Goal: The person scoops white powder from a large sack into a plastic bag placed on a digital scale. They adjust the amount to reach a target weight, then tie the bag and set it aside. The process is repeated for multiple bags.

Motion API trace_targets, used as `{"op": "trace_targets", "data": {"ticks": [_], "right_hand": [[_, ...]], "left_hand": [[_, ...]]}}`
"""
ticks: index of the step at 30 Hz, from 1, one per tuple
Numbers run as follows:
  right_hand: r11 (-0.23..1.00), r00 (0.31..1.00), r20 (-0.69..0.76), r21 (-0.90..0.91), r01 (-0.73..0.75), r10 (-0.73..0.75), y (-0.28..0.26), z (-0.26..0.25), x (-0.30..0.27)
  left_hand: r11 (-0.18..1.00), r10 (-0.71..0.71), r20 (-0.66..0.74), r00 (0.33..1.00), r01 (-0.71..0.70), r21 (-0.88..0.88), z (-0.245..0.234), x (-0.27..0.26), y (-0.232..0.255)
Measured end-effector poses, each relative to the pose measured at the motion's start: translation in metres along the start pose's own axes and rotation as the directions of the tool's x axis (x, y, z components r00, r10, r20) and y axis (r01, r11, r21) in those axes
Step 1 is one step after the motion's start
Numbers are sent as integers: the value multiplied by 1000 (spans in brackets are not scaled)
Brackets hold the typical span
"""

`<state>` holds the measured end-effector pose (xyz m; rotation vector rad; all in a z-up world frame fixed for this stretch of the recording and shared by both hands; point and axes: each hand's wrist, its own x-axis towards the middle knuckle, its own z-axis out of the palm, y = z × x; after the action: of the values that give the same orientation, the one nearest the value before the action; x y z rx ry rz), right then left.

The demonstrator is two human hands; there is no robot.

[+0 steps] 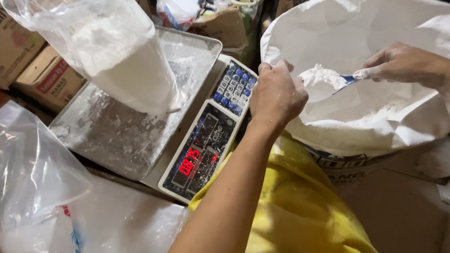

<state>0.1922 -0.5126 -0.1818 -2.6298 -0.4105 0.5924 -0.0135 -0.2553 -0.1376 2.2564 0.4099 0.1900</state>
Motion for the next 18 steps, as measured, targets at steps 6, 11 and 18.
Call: {"op": "trace_targets", "data": {"ticks": [6,11,18], "right_hand": [[999,996,-74,10,47,-46,-3,-47,-3],[997,995,-93,-68,21,-27,-43,-86,-3],[987,987,-34,-19,157,-157,-123,-115,-9]], "left_hand": [[992,88,-128,988,-98,-75,-17,3,6],[988,100,-206,974,-122,-97,-45,8,10],[982,101,-353,930,-151,-115,-99,9,16]]}}
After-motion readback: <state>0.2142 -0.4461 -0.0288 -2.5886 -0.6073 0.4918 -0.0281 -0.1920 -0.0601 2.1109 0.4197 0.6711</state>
